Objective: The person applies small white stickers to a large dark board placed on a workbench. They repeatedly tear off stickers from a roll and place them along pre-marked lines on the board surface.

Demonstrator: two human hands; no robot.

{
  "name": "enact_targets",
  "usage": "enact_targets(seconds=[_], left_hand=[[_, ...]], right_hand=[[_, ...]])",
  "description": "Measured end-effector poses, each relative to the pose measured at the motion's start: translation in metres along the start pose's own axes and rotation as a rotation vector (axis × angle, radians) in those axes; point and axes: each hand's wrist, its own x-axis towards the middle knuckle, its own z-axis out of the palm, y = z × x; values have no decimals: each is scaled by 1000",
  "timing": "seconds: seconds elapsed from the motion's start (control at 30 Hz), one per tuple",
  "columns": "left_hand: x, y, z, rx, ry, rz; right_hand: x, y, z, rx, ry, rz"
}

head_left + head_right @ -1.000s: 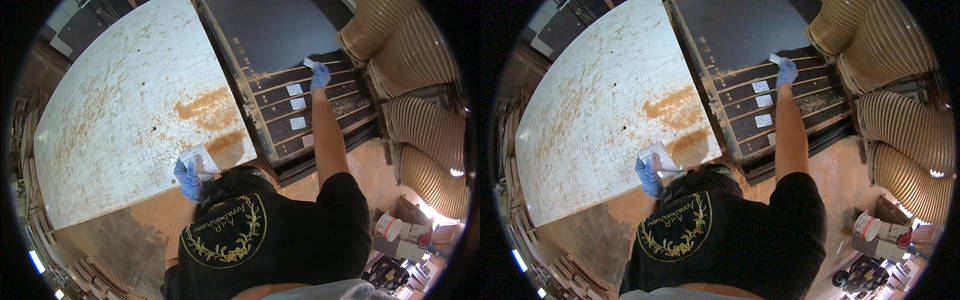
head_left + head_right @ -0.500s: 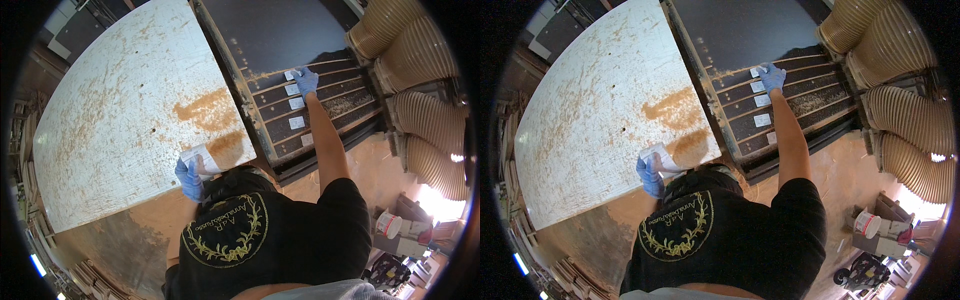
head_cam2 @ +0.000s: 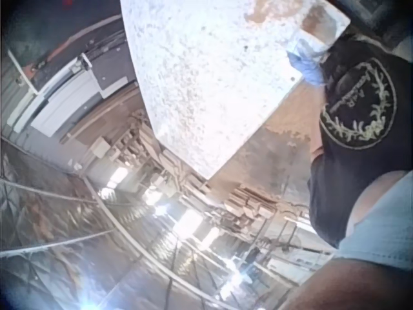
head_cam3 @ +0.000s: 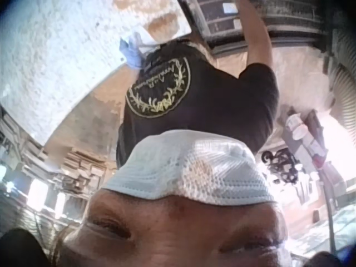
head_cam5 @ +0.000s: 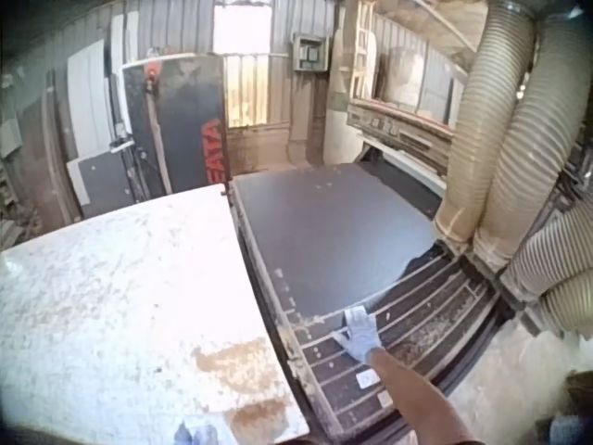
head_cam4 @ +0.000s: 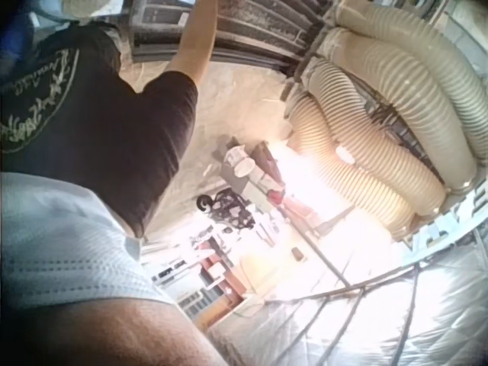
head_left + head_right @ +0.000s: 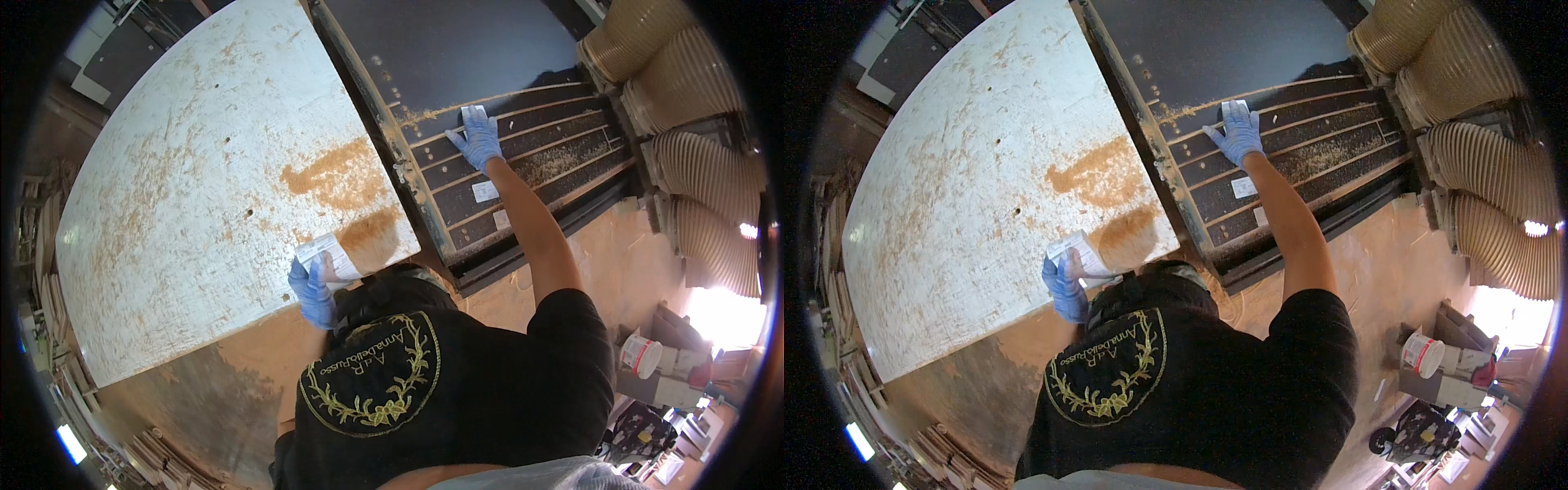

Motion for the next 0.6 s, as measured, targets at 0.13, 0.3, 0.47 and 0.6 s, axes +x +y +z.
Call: enact_targets(seconds=[0.13, 0.3, 0.47, 0.6], left_hand=[[1, 16, 12, 53, -64, -23], [7, 9, 12, 87, -22, 1], [12, 30, 21, 116, -88, 110], [15, 32, 21, 203, -80, 158]], right_hand=[[12, 5, -14, 147, -259, 162], [8, 10, -15, 80, -256, 191], [1, -55, -81, 465, -177, 165], [-57, -151, -147, 1739, -248, -127]])
